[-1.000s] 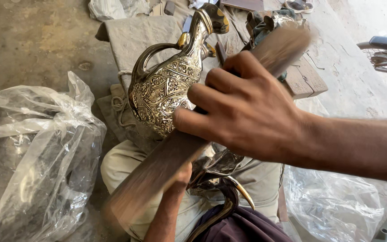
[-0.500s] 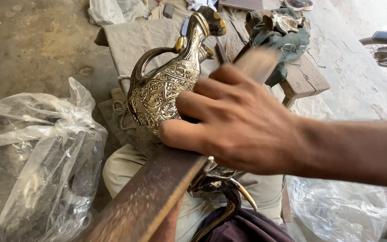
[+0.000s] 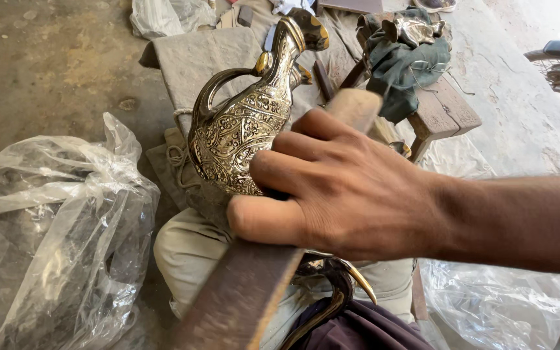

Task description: The person uses a hammer and chisel to engrave intricate patterns onto a silver elephant statue. They repeatedly strike the chisel to create detailed designs on the statue's body and legs.

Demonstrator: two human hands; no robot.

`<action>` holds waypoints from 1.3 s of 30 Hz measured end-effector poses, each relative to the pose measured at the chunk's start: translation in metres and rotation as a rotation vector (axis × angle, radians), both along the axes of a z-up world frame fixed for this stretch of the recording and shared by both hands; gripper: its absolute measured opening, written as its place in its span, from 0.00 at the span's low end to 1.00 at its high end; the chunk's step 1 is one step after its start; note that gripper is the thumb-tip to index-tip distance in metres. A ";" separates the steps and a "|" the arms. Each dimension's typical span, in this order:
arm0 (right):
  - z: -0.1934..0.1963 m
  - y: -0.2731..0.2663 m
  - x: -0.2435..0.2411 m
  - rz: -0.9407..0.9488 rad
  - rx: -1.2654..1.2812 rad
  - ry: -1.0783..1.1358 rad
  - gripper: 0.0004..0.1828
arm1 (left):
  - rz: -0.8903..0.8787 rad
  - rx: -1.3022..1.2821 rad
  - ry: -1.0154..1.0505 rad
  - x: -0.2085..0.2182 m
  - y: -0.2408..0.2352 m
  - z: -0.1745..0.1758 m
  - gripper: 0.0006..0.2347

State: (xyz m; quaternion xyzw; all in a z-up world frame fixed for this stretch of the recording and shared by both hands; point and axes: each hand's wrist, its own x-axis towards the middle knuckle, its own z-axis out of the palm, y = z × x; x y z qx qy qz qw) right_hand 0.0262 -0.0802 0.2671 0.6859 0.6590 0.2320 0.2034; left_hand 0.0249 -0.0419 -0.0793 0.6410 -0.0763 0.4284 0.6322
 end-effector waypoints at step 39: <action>-0.013 -0.029 0.024 0.156 0.028 -0.281 0.11 | 0.000 0.114 0.008 0.002 -0.007 -0.026 0.11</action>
